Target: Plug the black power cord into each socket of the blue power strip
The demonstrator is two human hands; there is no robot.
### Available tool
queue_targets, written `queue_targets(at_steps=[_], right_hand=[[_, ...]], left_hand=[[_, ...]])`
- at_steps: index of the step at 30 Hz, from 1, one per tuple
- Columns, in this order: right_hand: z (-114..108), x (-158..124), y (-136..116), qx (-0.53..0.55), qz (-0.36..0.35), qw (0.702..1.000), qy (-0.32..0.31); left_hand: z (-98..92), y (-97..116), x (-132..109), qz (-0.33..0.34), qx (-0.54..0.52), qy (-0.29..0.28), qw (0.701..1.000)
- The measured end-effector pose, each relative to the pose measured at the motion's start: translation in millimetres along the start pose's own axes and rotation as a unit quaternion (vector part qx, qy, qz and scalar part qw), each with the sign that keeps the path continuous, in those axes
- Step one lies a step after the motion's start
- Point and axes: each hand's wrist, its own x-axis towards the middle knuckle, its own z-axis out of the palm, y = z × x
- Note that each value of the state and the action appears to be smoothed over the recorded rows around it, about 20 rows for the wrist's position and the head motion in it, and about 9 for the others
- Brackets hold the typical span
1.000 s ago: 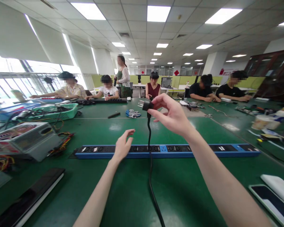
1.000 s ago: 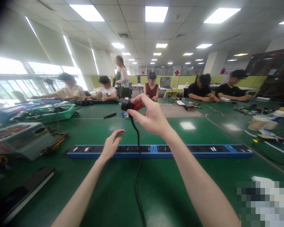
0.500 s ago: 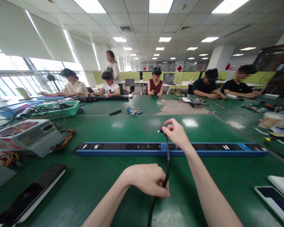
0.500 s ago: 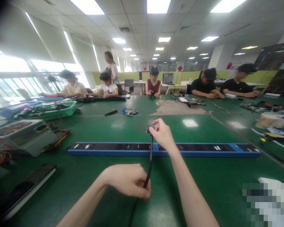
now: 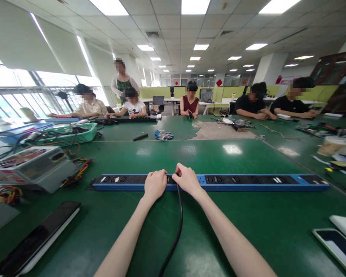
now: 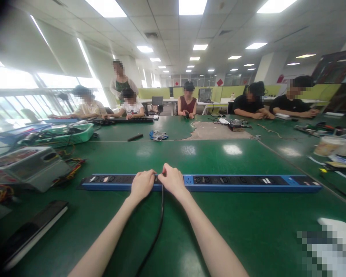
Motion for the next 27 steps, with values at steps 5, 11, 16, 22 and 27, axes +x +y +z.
queue_targets(at_steps=[5, 11, 16, 22, 27], right_hand=[[3, -9, -10, -0.071, -0.001, 0.997, -0.009], [9, -16, -37, -0.149, -0.003, 0.989, -0.019], [5, -19, -41, -0.160, -0.009, 0.987, -0.030], [6, -24, -40, -0.151, -0.013, 0.988, -0.014], [5, -22, -39, -0.146, -0.009, 0.989, -0.036]], left_hand=[[17.6, 1, -6, 0.007, 0.012, 0.038, 0.999], [21.1, -4, -6, 0.012, 0.022, 0.050, 0.998], [18.7, -1, -8, 0.013, 0.027, 0.047, 0.998], [18.3, 1, -8, 0.003, 0.034, 0.042, 0.999], [19.8, 0, -7, 0.000, 0.038, 0.039, 0.999]])
